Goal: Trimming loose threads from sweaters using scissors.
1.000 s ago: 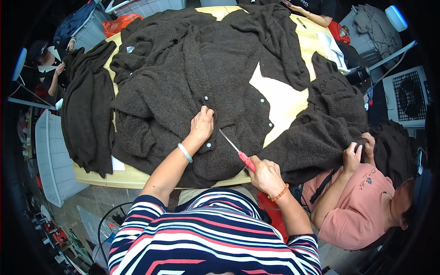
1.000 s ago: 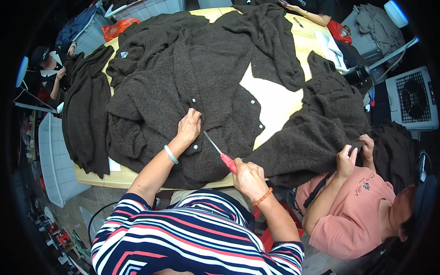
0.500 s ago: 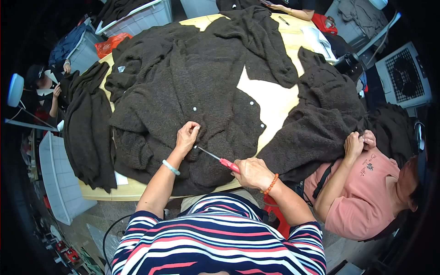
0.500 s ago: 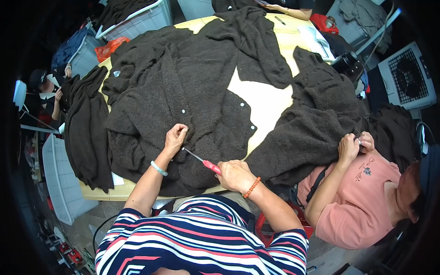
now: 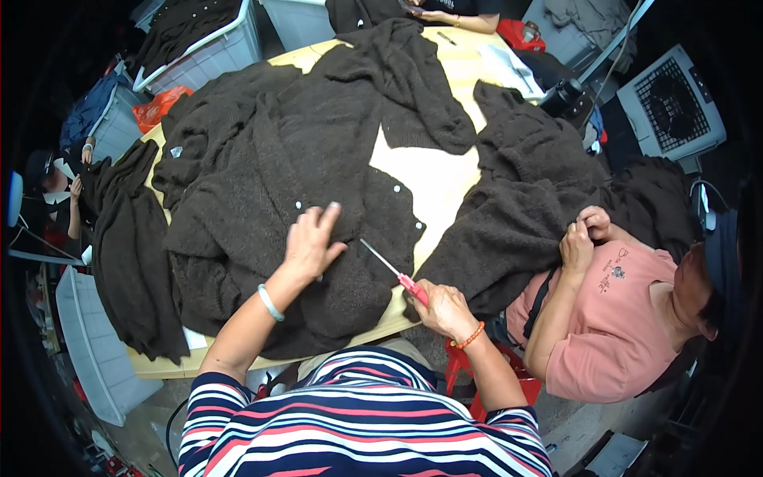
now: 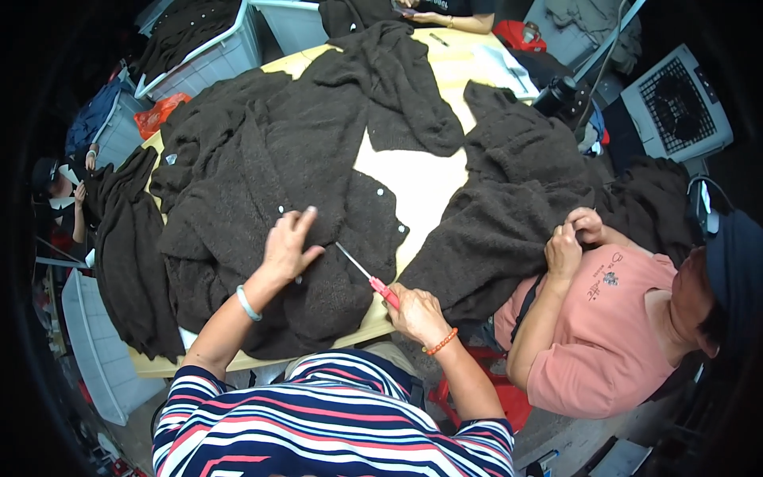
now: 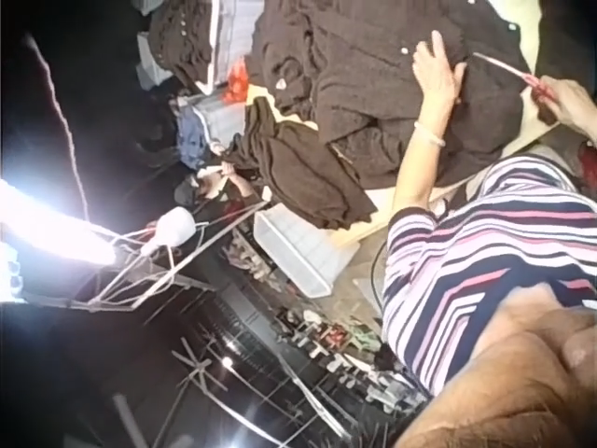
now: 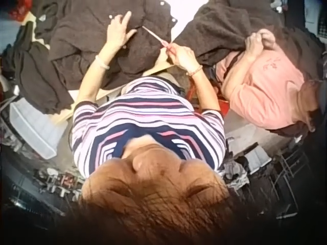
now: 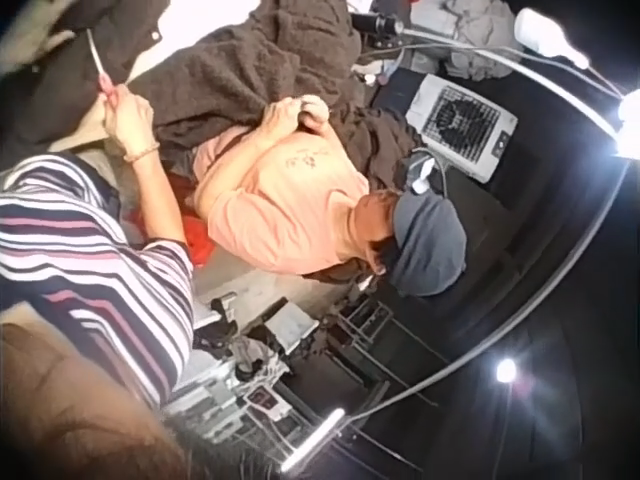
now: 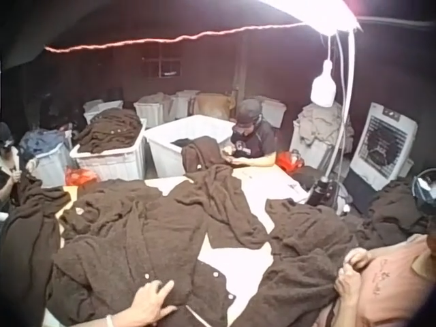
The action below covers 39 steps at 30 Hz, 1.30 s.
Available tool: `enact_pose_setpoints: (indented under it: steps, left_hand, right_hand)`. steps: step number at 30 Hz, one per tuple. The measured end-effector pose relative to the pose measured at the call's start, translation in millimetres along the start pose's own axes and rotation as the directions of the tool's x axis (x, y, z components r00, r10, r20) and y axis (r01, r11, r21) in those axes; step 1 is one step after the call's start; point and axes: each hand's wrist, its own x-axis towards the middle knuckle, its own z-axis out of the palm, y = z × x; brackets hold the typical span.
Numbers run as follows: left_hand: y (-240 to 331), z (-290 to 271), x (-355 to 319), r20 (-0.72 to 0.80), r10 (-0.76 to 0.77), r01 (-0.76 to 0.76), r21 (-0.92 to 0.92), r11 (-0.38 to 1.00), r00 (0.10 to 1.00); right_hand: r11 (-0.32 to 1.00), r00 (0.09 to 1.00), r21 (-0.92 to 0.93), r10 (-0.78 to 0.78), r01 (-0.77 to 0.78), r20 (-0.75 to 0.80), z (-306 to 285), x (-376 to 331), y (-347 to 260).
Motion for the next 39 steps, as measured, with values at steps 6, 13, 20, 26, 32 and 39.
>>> enact_pose_setpoints:
  steps: [6, 13, 20, 26, 32, 39]
  left_hand:
    - [-8, 56, 43, 0.054, 0.126, -0.129, 0.044, 0.991, 0.991]
    - [-73, -78, 48, -0.264, -0.696, -0.116, -0.96, 0.253, 0.668]
    - [-120, 14, -161, 0.067, -0.915, 0.135, -0.991, -0.014, 0.397]
    - [-71, -29, -133, -0.313, -0.577, 0.499, -0.299, 0.814, 0.754]
    - [-41, -40, -52, -0.492, -0.074, 0.289, 0.377, 0.88, 0.867]
    - [-100, 6, 32, -0.058, 0.045, 0.017, 0.782, 0.623, 0.997]
  right_hand:
    - [1.0, 0.999, -0.022, -0.012, 0.011, -0.03, 1, -14, 5]
    - [0.999, 0.997, -0.041, -0.008, 0.004, -0.077, -7, -12, 10]
    - [0.996, 0.996, -0.023, -0.085, 0.084, -0.02, 0, 19, -9]
    - [0.986, 0.991, -0.101, -0.13, 0.132, 0.032, 7, 44, -24]
    - [0.986, 0.992, -0.114, -0.12, 0.125, 0.048, 8, 49, -31]
    - [0.994, 0.999, -0.105, -0.04, 0.039, -0.015, -1, 27, -16]
